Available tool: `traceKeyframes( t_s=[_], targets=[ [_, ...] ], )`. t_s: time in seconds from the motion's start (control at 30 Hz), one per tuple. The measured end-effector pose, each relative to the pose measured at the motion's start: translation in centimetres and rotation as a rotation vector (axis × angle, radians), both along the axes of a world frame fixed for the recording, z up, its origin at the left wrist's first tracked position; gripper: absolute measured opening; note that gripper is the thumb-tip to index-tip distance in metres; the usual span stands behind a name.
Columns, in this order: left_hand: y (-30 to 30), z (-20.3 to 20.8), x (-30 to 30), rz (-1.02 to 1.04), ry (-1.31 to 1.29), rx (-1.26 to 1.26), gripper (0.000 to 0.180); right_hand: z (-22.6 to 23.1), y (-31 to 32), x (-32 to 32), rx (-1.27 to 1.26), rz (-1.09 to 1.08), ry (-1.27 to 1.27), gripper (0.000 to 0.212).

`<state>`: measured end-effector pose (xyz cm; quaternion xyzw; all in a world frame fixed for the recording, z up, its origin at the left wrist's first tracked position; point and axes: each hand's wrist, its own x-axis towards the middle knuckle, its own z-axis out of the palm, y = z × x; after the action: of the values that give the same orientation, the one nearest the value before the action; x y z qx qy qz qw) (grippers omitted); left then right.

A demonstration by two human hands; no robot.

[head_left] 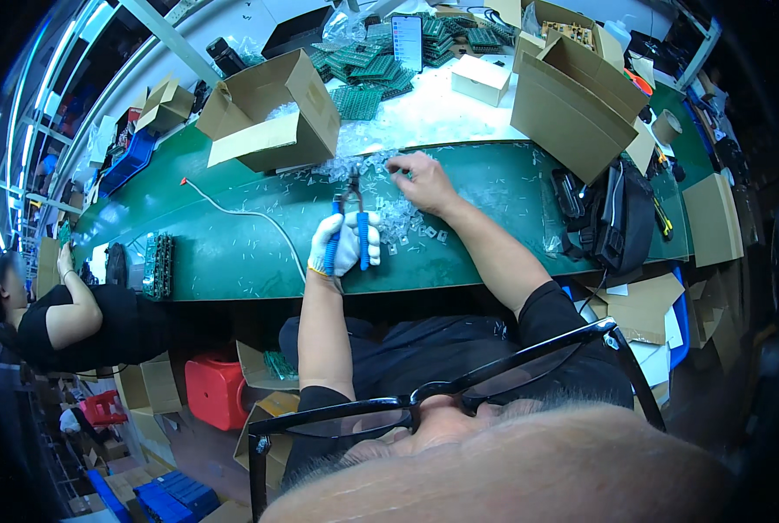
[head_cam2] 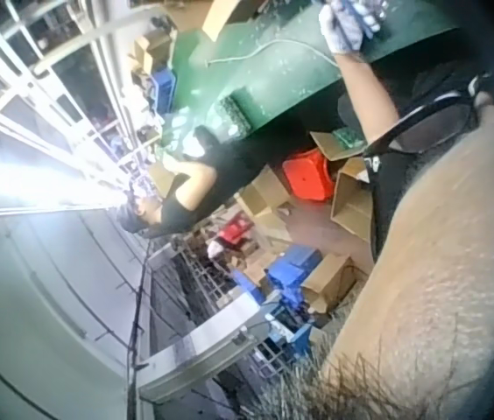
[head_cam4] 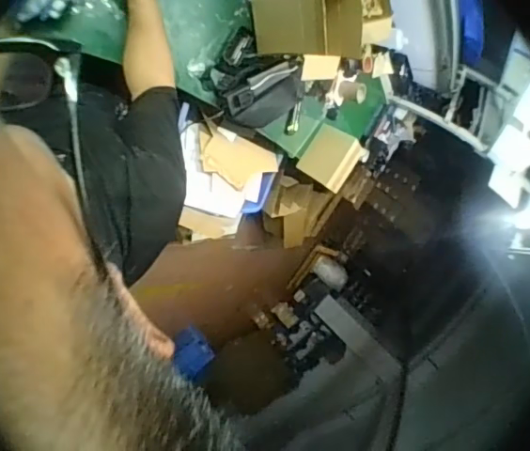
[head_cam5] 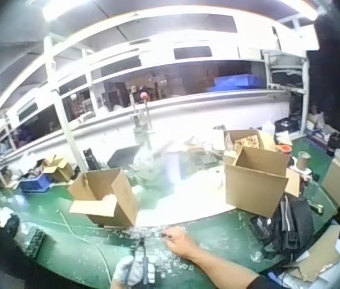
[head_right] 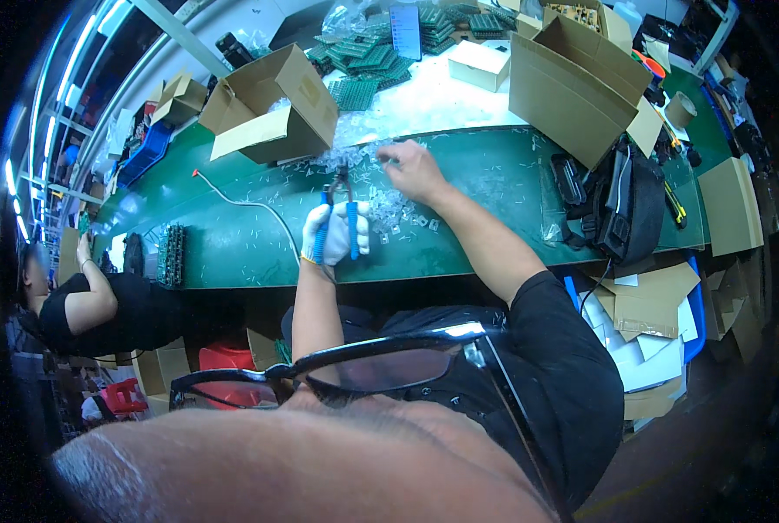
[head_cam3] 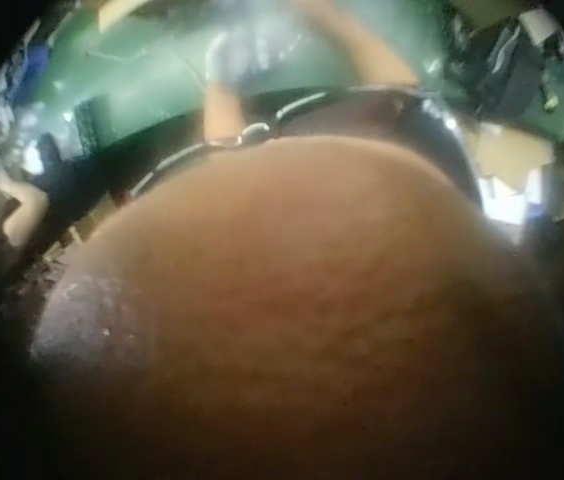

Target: The person picks up small plastic components from a table by hand and trims them using cutters.

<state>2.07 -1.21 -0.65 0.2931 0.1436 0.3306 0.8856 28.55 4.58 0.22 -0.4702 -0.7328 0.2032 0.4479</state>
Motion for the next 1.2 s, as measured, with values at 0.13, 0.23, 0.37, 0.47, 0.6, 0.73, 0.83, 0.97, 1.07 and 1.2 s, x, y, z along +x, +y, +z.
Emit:
traceKeyframes(
  t_s=[0.13,0.23,0.37,0.47,0.6,0.73,0.83,0.97,1.07,1.2],
  targets=[
    [0.1,-0.4,-0.4,-0.015,-0.136,0.006,0.083,-0.6,-0.5,-1.4,0.093,0.205,-0.122,0.027],
    [0.1,-0.4,-0.2,-0.002,-0.116,-0.014,0.082,-1.2,-0.7,-2.1,-0.004,0.240,-0.221,0.029],
    [-0.1,-0.1,-0.4,0.012,-0.108,-0.027,0.082,-0.9,-0.8,-2.6,-0.083,0.261,-0.260,0.025],
    [0.0,0.0,0.0,-0.004,-0.118,-0.054,0.081,-1.1,-0.7,-2.1,-0.124,0.267,-0.252,0.024],
    [0.1,-0.3,-0.4,-0.006,-0.103,-0.033,0.085,-0.8,-0.7,-1.9,-0.111,0.224,-0.155,0.024],
    [0.1,0.0,-0.2,-0.003,-0.059,-0.012,0.084,-0.1,-0.2,-1.0,-0.216,0.175,0.072,0.025],
    [0.0,0.3,0.5,-0.018,-0.014,-0.050,0.080,-0.4,0.1,-0.8,-0.514,0.337,0.724,0.030],
    [-0.1,0.5,1.3,0.001,0.208,0.049,0.078,-0.3,0.1,-0.4,-0.410,0.323,0.806,0.039],
    [0.1,0.3,1.8,0.007,0.324,-0.084,0.054,-0.2,0.1,-0.3,-0.413,0.252,0.813,0.047],
    [-0.2,1.0,2.1,0.021,0.325,-0.087,0.055,-0.3,0.2,-0.3,-0.403,0.208,0.767,0.043]
  ],
)
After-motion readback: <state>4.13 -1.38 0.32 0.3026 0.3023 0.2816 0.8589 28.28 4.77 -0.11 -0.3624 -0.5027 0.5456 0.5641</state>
